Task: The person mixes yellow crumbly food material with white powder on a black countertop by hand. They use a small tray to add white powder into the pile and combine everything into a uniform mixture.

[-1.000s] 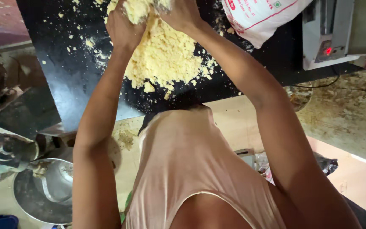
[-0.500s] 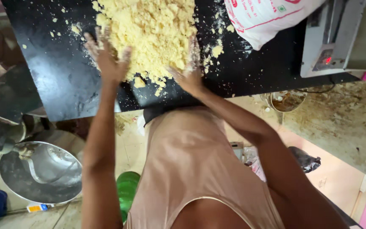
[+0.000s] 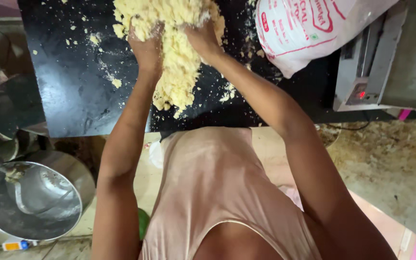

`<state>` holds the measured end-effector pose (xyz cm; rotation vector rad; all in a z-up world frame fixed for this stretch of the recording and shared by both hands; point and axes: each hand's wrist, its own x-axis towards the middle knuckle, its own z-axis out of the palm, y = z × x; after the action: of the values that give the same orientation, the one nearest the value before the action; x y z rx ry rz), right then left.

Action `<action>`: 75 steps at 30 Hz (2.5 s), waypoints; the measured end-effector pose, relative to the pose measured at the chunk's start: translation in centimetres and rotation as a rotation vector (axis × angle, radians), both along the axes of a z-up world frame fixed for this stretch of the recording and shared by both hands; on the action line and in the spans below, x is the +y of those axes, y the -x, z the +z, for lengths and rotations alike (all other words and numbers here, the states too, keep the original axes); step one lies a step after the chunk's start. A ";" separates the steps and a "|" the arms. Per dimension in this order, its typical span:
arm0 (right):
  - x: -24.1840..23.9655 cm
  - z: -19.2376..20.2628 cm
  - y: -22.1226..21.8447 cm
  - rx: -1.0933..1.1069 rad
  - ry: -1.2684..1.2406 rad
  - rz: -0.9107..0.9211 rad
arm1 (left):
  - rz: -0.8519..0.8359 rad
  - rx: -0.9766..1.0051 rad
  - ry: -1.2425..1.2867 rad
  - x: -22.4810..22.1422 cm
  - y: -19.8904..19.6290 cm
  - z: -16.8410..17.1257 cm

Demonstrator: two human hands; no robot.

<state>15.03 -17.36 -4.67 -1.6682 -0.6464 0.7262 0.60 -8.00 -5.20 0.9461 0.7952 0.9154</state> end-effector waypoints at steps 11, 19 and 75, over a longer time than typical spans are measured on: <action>-4.2 10.3 0.6 -0.401 0.270 0.423 | -0.559 0.642 -0.038 0.0 6.5 6.4; -11.5 5.2 12.7 -0.953 0.457 0.867 | -0.458 0.794 -0.756 -6.4 15.8 3.6; -6.4 3.4 -3.7 -0.361 0.356 0.181 | -0.620 0.518 -0.210 16.5 3.3 0.0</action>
<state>18.75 -23.80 -1.24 -2.1159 -0.9758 0.7025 -2.73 8.50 -5.23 1.5387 0.7699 0.2073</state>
